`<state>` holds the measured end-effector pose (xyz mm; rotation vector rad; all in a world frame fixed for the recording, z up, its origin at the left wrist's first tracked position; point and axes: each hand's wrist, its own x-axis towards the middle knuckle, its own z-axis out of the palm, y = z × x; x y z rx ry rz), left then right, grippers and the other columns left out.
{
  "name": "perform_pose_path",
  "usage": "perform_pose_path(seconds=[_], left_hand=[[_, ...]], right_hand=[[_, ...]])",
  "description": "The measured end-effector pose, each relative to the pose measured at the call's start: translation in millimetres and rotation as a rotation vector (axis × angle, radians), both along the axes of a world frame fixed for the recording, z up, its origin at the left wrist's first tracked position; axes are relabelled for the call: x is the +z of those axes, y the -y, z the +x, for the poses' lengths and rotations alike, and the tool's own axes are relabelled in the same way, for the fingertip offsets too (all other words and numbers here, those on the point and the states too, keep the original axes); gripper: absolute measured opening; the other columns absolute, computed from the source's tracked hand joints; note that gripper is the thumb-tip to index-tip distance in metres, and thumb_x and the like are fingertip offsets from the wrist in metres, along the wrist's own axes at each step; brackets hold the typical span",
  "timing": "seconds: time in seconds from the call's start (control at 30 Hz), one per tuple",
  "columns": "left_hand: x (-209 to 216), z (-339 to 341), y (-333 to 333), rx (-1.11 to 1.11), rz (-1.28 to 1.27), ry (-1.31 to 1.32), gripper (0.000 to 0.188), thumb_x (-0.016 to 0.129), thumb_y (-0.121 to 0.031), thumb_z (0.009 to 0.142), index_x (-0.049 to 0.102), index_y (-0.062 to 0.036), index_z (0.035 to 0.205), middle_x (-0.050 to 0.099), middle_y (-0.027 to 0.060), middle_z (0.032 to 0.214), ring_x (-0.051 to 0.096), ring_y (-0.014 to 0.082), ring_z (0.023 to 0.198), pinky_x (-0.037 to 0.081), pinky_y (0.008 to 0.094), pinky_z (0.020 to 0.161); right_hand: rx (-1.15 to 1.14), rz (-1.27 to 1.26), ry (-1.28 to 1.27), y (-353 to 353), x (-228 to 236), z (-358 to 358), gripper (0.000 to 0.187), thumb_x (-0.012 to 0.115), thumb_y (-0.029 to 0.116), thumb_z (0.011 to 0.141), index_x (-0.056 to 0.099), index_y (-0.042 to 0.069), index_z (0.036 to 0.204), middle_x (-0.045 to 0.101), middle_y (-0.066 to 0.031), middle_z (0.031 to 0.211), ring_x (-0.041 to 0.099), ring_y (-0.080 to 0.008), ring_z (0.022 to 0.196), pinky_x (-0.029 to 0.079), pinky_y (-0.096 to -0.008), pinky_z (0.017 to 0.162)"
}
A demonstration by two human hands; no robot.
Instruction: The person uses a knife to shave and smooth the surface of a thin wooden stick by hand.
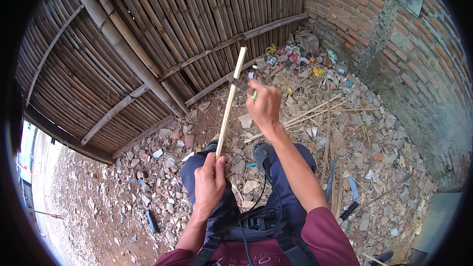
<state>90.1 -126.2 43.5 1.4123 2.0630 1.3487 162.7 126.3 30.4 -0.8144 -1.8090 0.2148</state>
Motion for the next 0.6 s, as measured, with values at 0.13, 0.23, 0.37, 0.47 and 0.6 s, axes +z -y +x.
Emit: perform_pose_path(seconds=[0.13, 0.23, 0.37, 0.47, 0.6], left_hand=[[14, -11, -16, 0.041, 0.027, -0.063, 0.015, 0.057, -0.013, 0.11, 0.065, -0.0007, 0.106, 0.057, 0.0206, 0.06, 0.061, 0.038, 0.051, 0.041, 0.047, 0.049], [18, -13, -27, 0.075, 0.027, -0.109, 0.016, 0.057, -0.013, 0.11, 0.067, -0.0009, 0.11, 0.059, 0.0215, 0.063, 0.062, 0.0407, 0.056, 0.043, 0.0485, 0.052], [15, -17, -34, 0.104, 0.099, -0.178, 0.014, 0.059, -0.011, 0.108, 0.067, -0.0006, 0.112, 0.064, 0.0243, 0.072, 0.066, 0.0445, 0.064, 0.046, 0.0516, 0.057], [16, -15, -39, 0.108, 0.08, -0.166, 0.013, 0.061, -0.01, 0.106, 0.067, -0.0011, 0.114, 0.066, 0.0253, 0.075, 0.067, 0.0456, 0.068, 0.048, 0.0527, 0.059], [8, -17, -44, 0.138, 0.141, -0.19, 0.018, 0.061, -0.008, 0.106, 0.073, -0.0022, 0.118, 0.065, 0.0233, 0.072, 0.066, 0.0386, 0.059, 0.047, 0.0433, 0.056]], right_hand=[[0.178, 0.034, 0.081, 33, -2, -15, 0.008, 0.064, 0.001, 0.082, 0.065, 0.008, 0.086, 0.068, -0.0135, 0.068, 0.069, -0.0383, 0.06, 0.051, -0.0486, 0.054], [0.228, 0.048, 0.128, 41, -7, -22, 0.009, 0.065, 0.005, 0.08, 0.063, 0.009, 0.087, 0.07, -0.0121, 0.071, 0.069, -0.0357, 0.059, 0.051, -0.0474, 0.053], [0.28, 0.017, 0.118, 48, -7, -25, 0.009, 0.065, 0.007, 0.079, 0.063, 0.009, 0.087, 0.069, -0.0102, 0.07, 0.07, -0.0341, 0.058, 0.051, -0.0473, 0.051], [0.266, 0.037, 0.174, 50, -8, -22, 0.008, 0.068, 0.011, 0.081, 0.063, 0.009, 0.087, 0.068, -0.0092, 0.07, 0.07, -0.0334, 0.059, 0.052, -0.0473, 0.051], [0.283, 0.053, 0.189, 52, -9, -21, 0.014, 0.071, 0.02, 0.084, 0.063, 0.009, 0.088, 0.069, -0.0107, 0.071, 0.071, -0.0342, 0.06, 0.052, -0.0472, 0.051]])
